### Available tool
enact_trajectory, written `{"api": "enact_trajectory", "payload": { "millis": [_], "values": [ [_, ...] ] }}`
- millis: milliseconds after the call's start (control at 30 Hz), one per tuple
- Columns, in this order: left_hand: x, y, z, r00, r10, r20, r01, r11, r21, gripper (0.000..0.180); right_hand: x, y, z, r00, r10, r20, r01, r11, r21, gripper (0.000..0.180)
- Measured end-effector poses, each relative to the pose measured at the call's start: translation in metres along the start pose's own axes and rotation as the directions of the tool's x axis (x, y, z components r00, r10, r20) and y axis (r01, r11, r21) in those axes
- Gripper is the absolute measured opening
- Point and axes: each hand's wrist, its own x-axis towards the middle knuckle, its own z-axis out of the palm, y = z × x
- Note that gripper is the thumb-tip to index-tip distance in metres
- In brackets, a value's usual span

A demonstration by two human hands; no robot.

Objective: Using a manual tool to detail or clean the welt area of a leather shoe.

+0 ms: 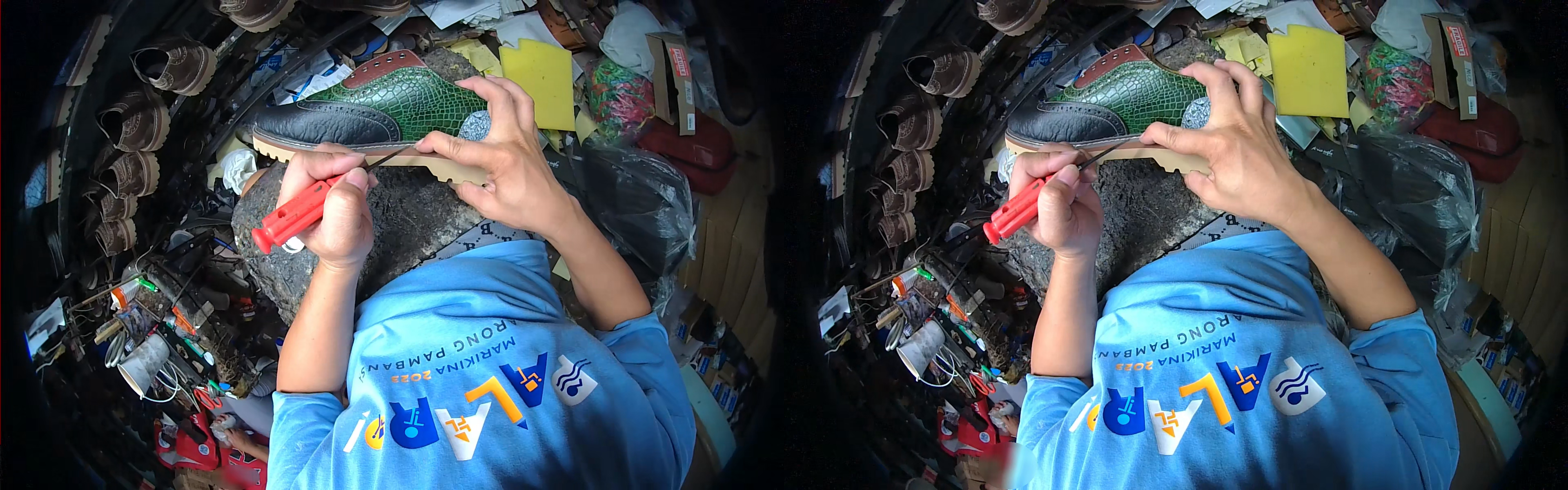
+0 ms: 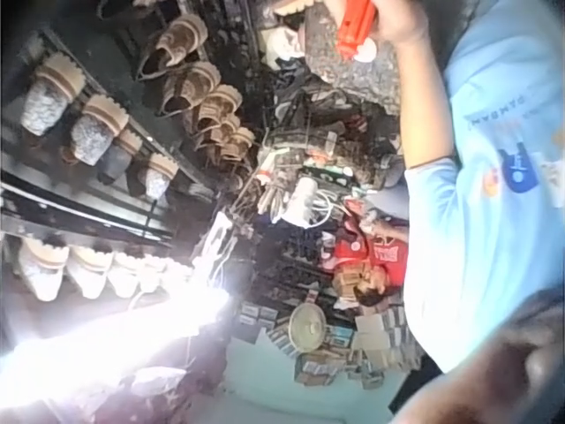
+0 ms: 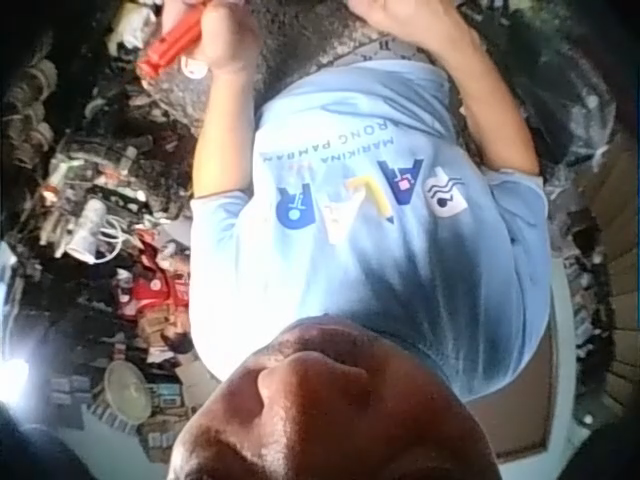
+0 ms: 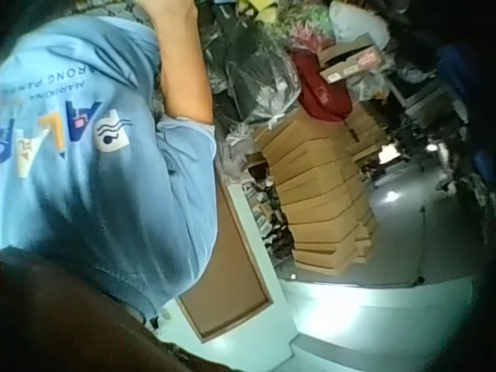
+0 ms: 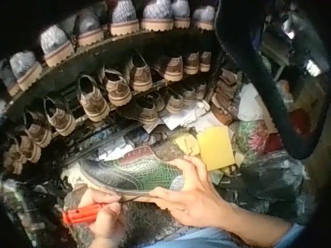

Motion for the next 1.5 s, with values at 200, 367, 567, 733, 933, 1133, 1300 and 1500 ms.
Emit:
{"api": "enact_trajectory", "payload": {
  "millis": [200, 367, 567, 733, 933, 1133, 1300, 1500],
  "values": [
    [0.001, -0.001, -0.003, 1.000, 0.000, 0.014, 0.000, 1.000, -0.026, 0.013, 0.001, 0.002, 0.000, 1.000, 0.013, 0.000, -0.013, 1.000, 0.009, 0.051],
    [0.000, -0.002, -0.014, 1.000, -0.005, 0.018, 0.006, 0.997, -0.076, 0.013, -0.001, 0.003, 0.002, 1.000, 0.008, -0.021, -0.008, 1.000, 0.029, 0.050],
    [0.000, 0.001, -0.010, 1.000, -0.015, 0.011, 0.016, 0.999, -0.038, 0.012, -0.003, 0.002, 0.000, 1.000, 0.018, -0.012, -0.017, 0.999, 0.036, 0.050],
    [0.001, -0.001, -0.011, 0.999, 0.000, 0.036, 0.002, 0.999, -0.041, 0.012, -0.003, 0.002, 0.000, 1.000, 0.020, -0.019, -0.019, 0.999, 0.046, 0.051],
    [0.001, -0.001, -0.011, 0.999, -0.012, 0.035, 0.014, 0.999, -0.053, 0.016, -0.002, 0.004, -0.001, 0.999, 0.020, -0.029, -0.018, 0.998, 0.063, 0.051],
    [0.010, -0.002, -0.004, 1.000, 0.001, 0.015, 0.000, 0.998, -0.058, 0.014, -0.001, 0.017, 0.006, 0.989, 0.011, -0.150, 0.008, 0.991, 0.130, 0.052],
    [0.011, -0.003, -0.007, 0.997, 0.004, 0.073, 0.004, 0.995, -0.099, 0.013, -0.002, 0.019, 0.008, 0.983, 0.083, -0.164, -0.052, 0.982, 0.184, 0.050],
    [0.009, -0.003, -0.016, 0.992, 0.013, 0.129, -0.001, 0.995, -0.095, 0.015, -0.005, 0.017, 0.009, 0.982, 0.045, -0.183, -0.014, 0.986, 0.169, 0.042]
  ]
}}
